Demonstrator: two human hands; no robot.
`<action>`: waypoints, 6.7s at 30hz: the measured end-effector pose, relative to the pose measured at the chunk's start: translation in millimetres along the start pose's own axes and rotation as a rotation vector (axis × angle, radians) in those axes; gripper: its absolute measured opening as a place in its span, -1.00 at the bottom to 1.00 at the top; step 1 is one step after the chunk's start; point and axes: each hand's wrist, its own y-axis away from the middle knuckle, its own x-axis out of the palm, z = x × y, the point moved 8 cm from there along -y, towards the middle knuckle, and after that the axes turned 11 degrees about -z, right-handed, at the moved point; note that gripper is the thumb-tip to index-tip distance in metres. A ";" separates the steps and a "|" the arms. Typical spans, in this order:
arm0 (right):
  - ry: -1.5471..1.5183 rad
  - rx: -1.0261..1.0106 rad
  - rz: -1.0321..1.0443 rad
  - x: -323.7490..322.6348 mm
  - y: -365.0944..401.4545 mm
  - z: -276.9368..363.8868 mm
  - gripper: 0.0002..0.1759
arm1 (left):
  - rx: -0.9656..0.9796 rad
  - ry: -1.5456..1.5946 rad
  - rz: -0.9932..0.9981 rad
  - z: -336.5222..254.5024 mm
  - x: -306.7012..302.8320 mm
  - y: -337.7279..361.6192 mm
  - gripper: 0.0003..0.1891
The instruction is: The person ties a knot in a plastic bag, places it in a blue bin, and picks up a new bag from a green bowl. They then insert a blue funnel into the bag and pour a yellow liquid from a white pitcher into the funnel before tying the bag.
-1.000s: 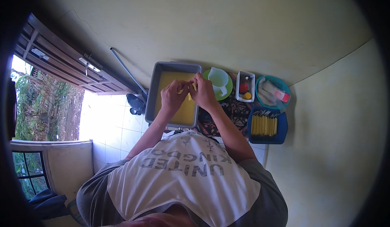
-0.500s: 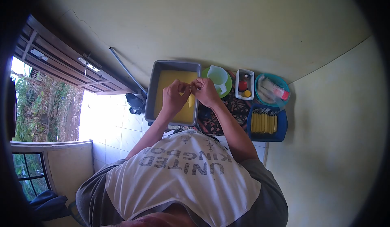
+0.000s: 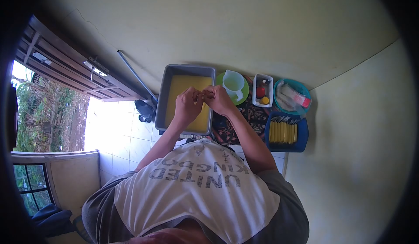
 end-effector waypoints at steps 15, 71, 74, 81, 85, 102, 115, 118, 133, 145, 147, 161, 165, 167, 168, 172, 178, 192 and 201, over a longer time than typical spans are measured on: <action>-0.675 0.481 -0.127 7.6 12.3 -34.0 -0.89 | 0.025 0.012 0.003 1.3 3.1 3.6 -0.86; -1.000 0.887 -0.043 19.5 34.4 -62.4 -0.79 | -0.069 0.134 0.107 -2.4 -2.0 1.2 -0.87; -1.012 0.881 -0.043 20.4 35.8 -62.0 -0.83 | -0.127 0.106 0.104 1.4 -0.7 1.8 -0.88; -0.974 0.845 -0.112 18.4 36.8 -55.7 -0.82 | 0.010 0.048 0.107 -6.9 -0.8 0.1 -0.96; -0.948 0.784 -0.146 14.2 33.3 -50.5 -0.77 | 0.070 0.025 0.090 -11.8 1.3 3.5 -0.98; -0.687 0.704 -0.029 2.2 24.0 -47.9 -0.86 | 0.139 0.060 0.107 -32.3 2.6 8.8 -0.90; -0.618 0.613 -0.061 -4.4 21.7 -41.2 -0.89 | 0.061 0.073 0.122 -19.7 7.2 7.7 -0.79; -0.644 0.601 -0.065 -5.0 20.7 -39.4 -0.89 | 0.052 0.117 0.084 -17.5 6.2 5.2 -0.81; -0.711 0.544 -0.016 -14.7 19.8 -20.6 -0.90 | -0.264 0.307 0.272 1.5 14.5 0.1 -0.92; -0.653 0.586 -0.013 -11.7 27.4 -17.2 -0.84 | -0.272 0.445 0.111 -0.2 10.1 5.8 -0.98; -0.601 0.585 0.015 -12.2 28.8 -19.3 -0.85 | -0.250 0.441 0.097 1.2 11.3 6.4 -0.98; -0.248 0.163 -0.065 -15.4 25.9 14.1 -0.91 | -0.414 0.576 0.094 8.2 16.5 7.2 -0.91; -0.167 0.024 -0.163 -23.8 24.0 18.4 -0.88 | -0.464 0.751 0.055 10.8 20.4 6.9 -0.90; -0.177 0.046 -0.162 -24.0 25.7 18.0 -0.87 | -0.461 0.746 0.074 10.3 21.5 8.0 -0.90; -0.187 0.067 -0.162 -24.1 26.6 17.4 -0.86 | -0.443 0.723 0.066 9.1 20.6 7.8 -0.91; -0.153 0.005 -0.177 -28.0 29.3 23.9 -0.84 | -0.332 0.642 0.039 2.3 17.3 4.8 -0.94; -0.176 0.042 -0.124 -25.1 31.9 24.0 -0.85 | -0.362 0.645 0.039 -1.0 13.8 2.0 -0.94; -0.635 0.314 0.004 -1.1 38.4 -4.5 -0.84 | -0.550 0.951 0.048 0.8 8.7 -3.8 -0.87; -0.941 0.489 -0.024 5.4 34.8 -10.4 -0.82 | -0.549 0.710 0.221 0.1 11.4 -8.4 -0.81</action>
